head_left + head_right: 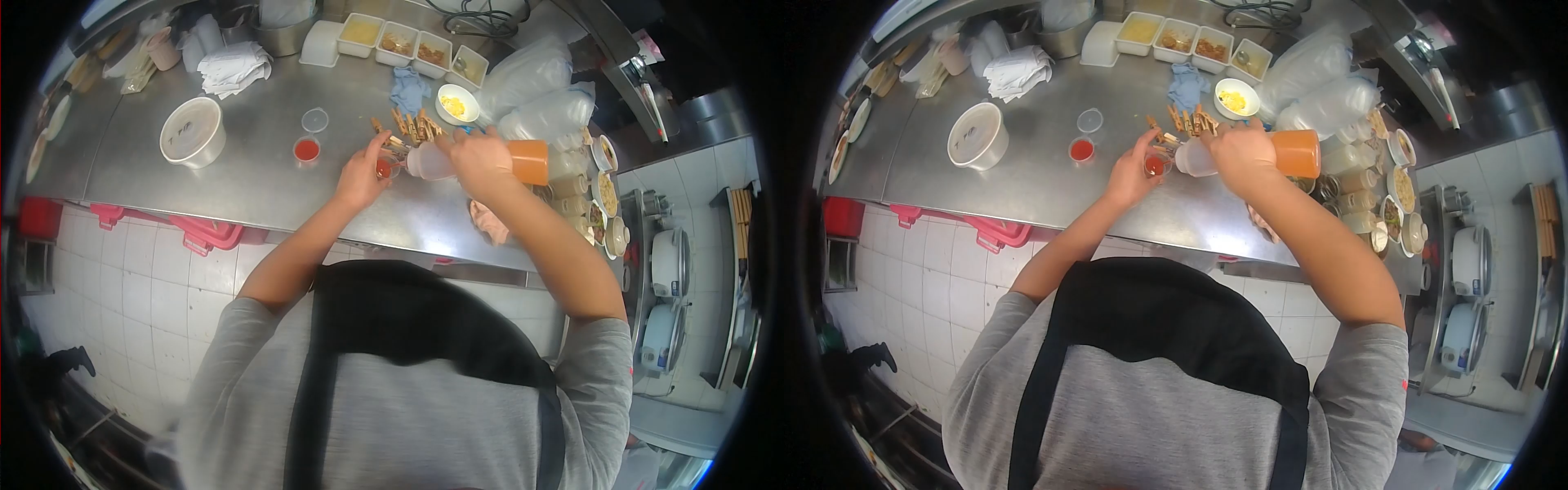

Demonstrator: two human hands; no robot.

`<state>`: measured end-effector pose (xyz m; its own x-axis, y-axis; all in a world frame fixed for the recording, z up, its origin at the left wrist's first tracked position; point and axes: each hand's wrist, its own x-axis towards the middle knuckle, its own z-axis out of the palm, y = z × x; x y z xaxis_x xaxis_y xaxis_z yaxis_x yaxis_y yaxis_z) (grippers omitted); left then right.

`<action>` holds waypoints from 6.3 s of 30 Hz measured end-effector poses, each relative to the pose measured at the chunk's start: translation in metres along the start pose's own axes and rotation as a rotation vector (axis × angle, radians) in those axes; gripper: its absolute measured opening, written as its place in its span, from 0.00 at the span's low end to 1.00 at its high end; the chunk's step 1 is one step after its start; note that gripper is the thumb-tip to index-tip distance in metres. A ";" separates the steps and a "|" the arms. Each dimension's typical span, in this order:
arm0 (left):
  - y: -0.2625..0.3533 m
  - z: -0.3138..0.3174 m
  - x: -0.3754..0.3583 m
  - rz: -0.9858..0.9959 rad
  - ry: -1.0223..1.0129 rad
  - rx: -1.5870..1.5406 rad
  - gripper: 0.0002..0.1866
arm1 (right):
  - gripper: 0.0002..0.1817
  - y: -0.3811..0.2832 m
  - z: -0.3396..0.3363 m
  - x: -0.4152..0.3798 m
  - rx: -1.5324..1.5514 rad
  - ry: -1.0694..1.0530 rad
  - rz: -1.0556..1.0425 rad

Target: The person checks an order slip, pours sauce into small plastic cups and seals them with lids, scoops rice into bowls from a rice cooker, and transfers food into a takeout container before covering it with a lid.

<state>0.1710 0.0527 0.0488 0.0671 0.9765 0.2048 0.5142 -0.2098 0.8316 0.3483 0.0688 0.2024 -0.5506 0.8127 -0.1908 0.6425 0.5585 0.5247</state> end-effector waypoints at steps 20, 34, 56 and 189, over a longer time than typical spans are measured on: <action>0.065 0.033 0.016 0.069 0.057 -0.150 0.48 | 0.37 0.036 0.066 -0.088 0.715 -0.085 0.285; 0.135 0.013 -0.012 0.019 0.228 -0.108 0.49 | 0.33 0.243 0.150 -0.187 2.022 1.890 0.698; 0.147 -0.015 -0.047 -0.026 0.292 -0.163 0.47 | 0.12 0.167 0.127 -0.074 1.441 1.436 0.595; 0.058 0.063 -0.110 -0.399 0.735 0.185 0.29 | 0.10 0.358 0.508 -0.374 1.499 0.083 1.126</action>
<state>0.2478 -0.0635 0.0420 -0.6875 0.6817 0.2504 0.5167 0.2169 0.8282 1.0552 0.0496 0.0402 0.4154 0.8719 -0.2591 0.5224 -0.4619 -0.7168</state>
